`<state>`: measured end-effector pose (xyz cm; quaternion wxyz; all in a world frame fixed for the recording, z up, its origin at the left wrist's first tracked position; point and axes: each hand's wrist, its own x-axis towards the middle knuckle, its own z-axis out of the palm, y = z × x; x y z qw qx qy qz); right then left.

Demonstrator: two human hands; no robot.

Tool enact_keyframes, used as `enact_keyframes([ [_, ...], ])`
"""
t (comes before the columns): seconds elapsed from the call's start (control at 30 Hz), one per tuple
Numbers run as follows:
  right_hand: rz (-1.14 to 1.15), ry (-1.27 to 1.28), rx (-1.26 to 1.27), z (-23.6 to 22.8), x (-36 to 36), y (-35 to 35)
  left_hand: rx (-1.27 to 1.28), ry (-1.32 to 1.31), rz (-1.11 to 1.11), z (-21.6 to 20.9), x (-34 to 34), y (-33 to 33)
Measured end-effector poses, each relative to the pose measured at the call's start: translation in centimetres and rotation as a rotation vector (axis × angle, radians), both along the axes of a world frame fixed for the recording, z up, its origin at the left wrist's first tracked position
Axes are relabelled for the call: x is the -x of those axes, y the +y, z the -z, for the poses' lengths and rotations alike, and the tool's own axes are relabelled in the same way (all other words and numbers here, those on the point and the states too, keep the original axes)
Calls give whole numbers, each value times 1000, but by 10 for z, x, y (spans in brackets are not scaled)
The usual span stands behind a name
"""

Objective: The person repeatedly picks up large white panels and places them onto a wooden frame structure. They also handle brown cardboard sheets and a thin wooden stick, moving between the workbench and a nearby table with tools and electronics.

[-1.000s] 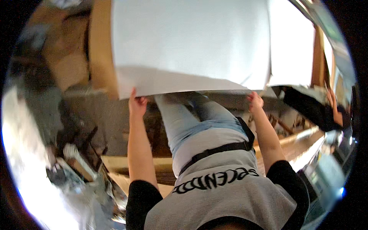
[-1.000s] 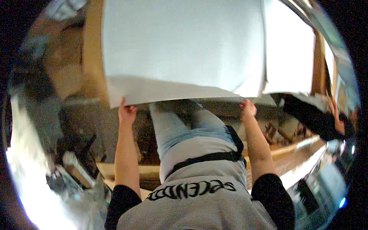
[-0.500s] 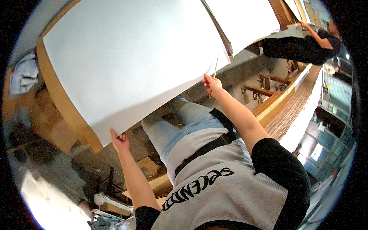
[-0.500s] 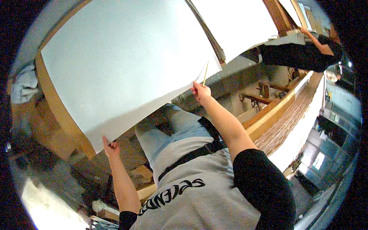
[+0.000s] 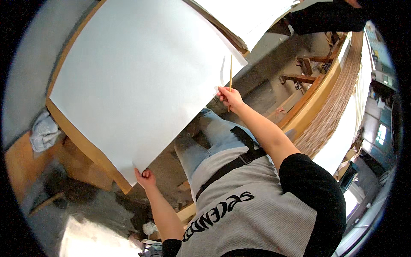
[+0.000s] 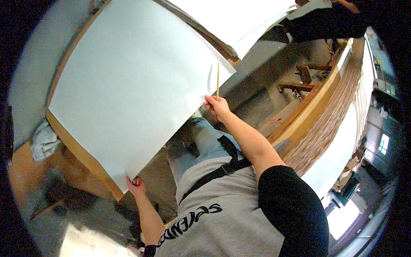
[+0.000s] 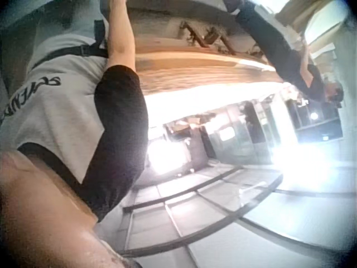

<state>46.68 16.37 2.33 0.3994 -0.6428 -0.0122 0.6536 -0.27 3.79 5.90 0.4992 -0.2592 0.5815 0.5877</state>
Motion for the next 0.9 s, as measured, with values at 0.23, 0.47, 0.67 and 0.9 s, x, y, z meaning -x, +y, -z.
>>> enact_keyframes([
  [0.23,-114,1,-60,-27,-3,22,122,188,250,-46,12,13],
  [0.47,-263,-380,-130,-38,5,22,8,394,477,-110,68,92],
  [0.67,-67,-330,-357,-169,4,9,-616,985,807,-281,-59,246],
  [0.9,300,-338,-662,-362,-35,-82,-1408,1076,958,-424,-164,327],
])
